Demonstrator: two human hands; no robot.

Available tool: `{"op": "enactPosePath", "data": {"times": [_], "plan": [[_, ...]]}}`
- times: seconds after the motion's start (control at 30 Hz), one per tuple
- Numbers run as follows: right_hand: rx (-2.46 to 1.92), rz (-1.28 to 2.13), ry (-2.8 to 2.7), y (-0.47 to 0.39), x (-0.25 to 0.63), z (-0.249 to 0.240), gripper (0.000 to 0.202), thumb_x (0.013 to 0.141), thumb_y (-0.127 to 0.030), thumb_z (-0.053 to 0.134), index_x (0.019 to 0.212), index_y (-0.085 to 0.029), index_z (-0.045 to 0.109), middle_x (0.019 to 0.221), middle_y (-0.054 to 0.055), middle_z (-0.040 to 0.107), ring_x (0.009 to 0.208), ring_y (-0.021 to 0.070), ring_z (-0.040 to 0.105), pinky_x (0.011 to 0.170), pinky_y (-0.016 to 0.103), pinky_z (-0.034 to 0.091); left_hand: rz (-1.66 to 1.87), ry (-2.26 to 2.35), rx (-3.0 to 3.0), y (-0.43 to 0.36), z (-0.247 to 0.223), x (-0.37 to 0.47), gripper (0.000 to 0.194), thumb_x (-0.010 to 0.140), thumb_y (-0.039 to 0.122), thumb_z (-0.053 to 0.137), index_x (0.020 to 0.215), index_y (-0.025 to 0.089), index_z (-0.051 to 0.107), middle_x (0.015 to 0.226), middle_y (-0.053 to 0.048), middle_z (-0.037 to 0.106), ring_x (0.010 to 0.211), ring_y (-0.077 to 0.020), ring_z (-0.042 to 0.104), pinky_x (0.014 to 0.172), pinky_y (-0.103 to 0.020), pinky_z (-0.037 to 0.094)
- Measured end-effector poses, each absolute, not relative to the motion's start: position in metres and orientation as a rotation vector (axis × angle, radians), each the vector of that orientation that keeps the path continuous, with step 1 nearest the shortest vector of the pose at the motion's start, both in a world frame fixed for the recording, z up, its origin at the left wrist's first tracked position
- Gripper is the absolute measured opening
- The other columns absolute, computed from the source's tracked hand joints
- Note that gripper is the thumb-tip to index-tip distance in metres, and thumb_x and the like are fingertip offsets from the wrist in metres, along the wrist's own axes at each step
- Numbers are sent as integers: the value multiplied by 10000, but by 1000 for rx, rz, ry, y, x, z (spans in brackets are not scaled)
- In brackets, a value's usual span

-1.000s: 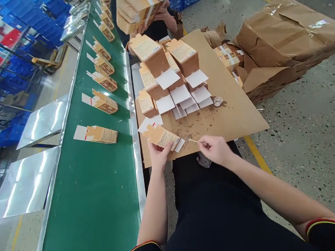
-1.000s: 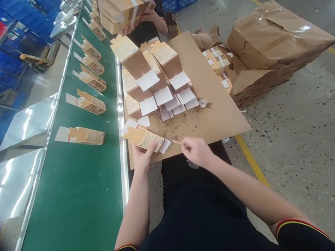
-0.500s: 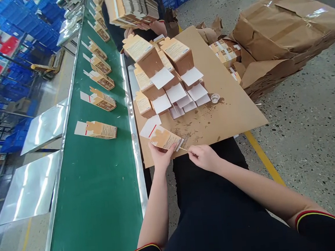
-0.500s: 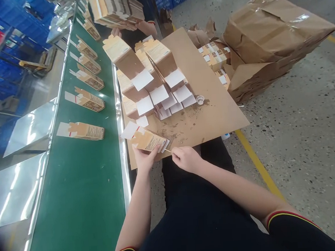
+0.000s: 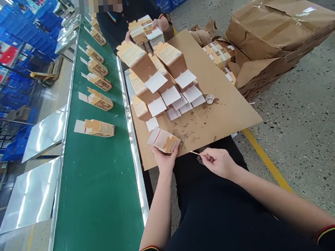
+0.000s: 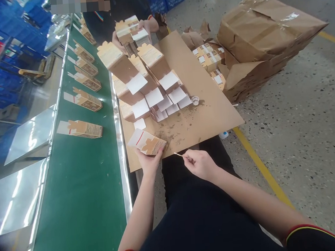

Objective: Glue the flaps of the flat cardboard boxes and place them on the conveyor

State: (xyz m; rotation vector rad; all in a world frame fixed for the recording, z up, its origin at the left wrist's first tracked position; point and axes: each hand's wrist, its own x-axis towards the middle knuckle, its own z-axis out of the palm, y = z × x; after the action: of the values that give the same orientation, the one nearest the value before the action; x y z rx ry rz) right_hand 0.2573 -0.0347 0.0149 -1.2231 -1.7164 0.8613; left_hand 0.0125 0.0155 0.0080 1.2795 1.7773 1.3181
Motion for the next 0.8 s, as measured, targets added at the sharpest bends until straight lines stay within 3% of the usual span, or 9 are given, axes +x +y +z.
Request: {"op": "enactPosePath", "data": {"times": [0.2, 0.33, 0.5, 0.63, 0.73, 0.8], "plan": [[-1174, 833, -1723, -35, 266, 22, 253, 1042, -238, 609, 799, -241, 681, 617, -34, 599, 501, 115, 532, 525, 237, 466, 1291, 1849, 1339, 18, 5, -7, 778, 645, 371, 1055, 1220, 285, 538, 1182, -96, 740, 1120, -331, 780, 978, -460, 653], [-1236, 746, -1649, -34, 285, 25, 252, 1049, -307, 647, 820, -255, 738, 619, -27, 634, 495, 126, 575, 528, 237, 518, 1493, 2094, 1160, 8, 14, -73, 876, 544, 418, 1101, 1173, 284, 507, 1148, -70, 725, 1091, -342, 784, 995, -544, 672], [-1293, 731, -1608, -24, 296, 26, 274, 1050, -374, 683, 816, -252, 758, 600, -27, 632, 477, 124, 575, 505, 232, 527, 1795, 2289, 836, -24, 33, -174, 962, 523, 423, 1098, 1159, 313, 385, 1324, -68, 659, 1303, -345, 732, 1176, -639, 602], [-1252, 758, -1598, -13, 294, 28, 306, 1048, -409, 699, 795, -246, 754, 582, -30, 610, 471, 118, 565, 494, 224, 513, 1693, 2343, 656, -45, 32, -205, 973, 512, 300, 1070, 1169, 316, 354, 1330, -71, 633, 1343, -354, 705, 1238, -670, 547], [-1276, 808, -1561, -10, 297, 28, 357, 1055, -470, 712, 783, -242, 752, 579, -25, 602, 471, 125, 559, 478, 237, 496, 1752, 2603, 687, -55, 29, -195, 1016, 549, 296, 1051, 1302, 302, 369, 1499, -140, 521, 1547, -385, 536, 1342, -649, 431], [-1308, 830, -1529, -9, 300, 27, 370, 1052, -496, 725, 787, -239, 759, 575, -22, 599, 469, 132, 555, 471, 248, 487, 1899, 2730, 886, -52, 30, -179, 927, 660, 348, 1003, 1362, 283, 402, 1572, -170, 442, 1599, -391, 459, 1381, -633, 369]]}}
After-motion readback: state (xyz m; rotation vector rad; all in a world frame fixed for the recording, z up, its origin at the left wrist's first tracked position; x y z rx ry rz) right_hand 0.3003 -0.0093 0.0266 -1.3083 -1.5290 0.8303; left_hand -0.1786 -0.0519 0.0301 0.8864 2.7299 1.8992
